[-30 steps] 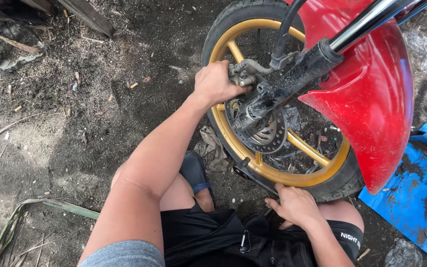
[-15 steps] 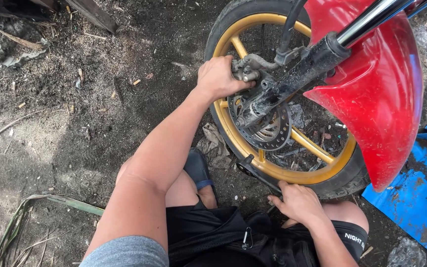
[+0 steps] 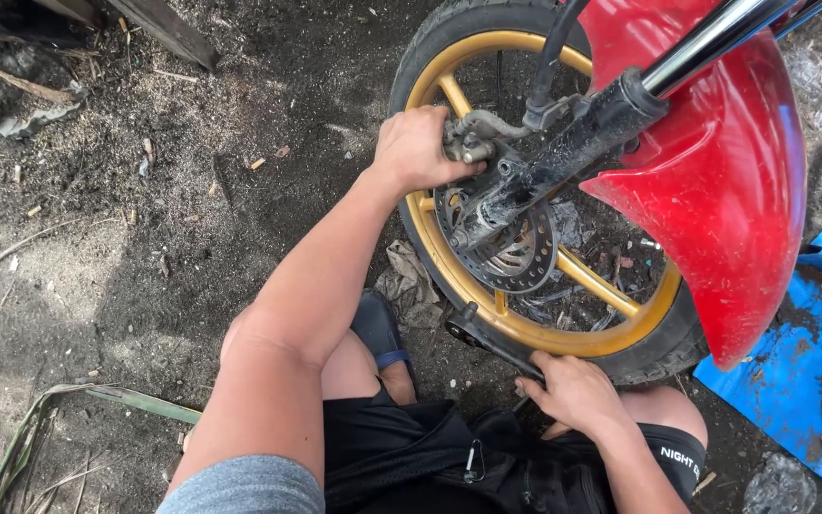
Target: Adjusting and repairing the front brake caliper of a motorcycle using a wrench and cloth.
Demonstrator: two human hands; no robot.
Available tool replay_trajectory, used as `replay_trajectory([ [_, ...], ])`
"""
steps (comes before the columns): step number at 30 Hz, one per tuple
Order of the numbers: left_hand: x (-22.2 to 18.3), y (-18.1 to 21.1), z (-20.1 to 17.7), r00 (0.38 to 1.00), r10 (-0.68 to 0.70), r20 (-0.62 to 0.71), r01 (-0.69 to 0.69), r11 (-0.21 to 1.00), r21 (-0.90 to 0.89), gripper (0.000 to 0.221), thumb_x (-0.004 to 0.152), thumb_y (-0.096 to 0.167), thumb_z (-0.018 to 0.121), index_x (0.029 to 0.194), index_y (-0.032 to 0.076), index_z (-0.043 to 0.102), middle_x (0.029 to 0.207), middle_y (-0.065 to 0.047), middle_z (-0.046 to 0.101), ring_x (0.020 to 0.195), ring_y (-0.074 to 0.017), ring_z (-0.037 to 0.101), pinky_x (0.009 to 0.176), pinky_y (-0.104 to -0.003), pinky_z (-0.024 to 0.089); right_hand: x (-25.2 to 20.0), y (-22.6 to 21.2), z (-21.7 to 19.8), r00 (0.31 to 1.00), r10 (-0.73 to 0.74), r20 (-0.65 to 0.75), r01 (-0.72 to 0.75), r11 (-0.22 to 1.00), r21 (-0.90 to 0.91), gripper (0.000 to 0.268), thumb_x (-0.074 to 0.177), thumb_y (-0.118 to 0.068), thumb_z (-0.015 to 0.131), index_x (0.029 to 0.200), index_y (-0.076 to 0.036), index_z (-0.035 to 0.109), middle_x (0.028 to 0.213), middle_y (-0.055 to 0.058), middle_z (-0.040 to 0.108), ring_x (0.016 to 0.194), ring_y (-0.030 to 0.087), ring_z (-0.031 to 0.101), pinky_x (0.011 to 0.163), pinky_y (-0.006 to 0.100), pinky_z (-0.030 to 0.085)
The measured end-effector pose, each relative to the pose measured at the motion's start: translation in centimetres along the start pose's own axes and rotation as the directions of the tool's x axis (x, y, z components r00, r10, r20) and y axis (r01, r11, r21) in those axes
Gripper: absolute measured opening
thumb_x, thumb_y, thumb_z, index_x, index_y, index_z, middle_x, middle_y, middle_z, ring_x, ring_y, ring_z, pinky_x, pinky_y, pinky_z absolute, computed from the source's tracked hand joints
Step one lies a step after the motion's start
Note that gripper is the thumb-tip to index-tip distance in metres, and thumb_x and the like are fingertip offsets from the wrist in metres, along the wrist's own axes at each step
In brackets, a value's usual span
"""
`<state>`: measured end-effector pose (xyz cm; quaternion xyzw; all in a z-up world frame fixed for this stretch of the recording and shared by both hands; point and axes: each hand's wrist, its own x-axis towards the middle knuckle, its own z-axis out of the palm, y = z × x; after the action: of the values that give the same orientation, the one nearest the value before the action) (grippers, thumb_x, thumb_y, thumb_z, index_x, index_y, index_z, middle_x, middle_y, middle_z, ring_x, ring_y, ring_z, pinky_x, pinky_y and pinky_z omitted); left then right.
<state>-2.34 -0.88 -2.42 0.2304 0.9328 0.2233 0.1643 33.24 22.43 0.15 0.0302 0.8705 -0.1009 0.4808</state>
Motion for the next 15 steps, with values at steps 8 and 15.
replay_trajectory([
  [8,-1.1,-0.5,-4.0,0.990,0.024,0.140,-0.018,0.999,-0.043,0.090,0.080,0.084,0.086,0.122,0.008,0.063,0.120,-0.011,0.074,0.111,-0.0366,0.072,0.096,-0.056,0.057,0.5,1.0,1.9,0.994,-0.076,-0.076,0.076,0.997,-0.007,0.037,0.107,-0.057,0.061,0.113,-0.021,0.066,0.067,0.005,0.075,0.076,0.036,0.072,0.073,0.050,0.055],
  [15,-3.1,-2.9,-7.2,0.978,-0.211,-0.005,0.192,0.900,-0.391,0.039,0.102,0.037,0.063,0.130,0.013,0.077,0.114,-0.005,0.082,0.107,-0.0242,0.074,0.092,-0.042,0.054,2.5,0.7,4.2,0.865,-0.219,-0.452,0.321,0.933,0.162,0.023,0.099,-0.032,0.069,0.118,-0.019,0.070,0.090,0.001,0.083,0.081,0.033,0.080,0.072,0.053,0.060],
])
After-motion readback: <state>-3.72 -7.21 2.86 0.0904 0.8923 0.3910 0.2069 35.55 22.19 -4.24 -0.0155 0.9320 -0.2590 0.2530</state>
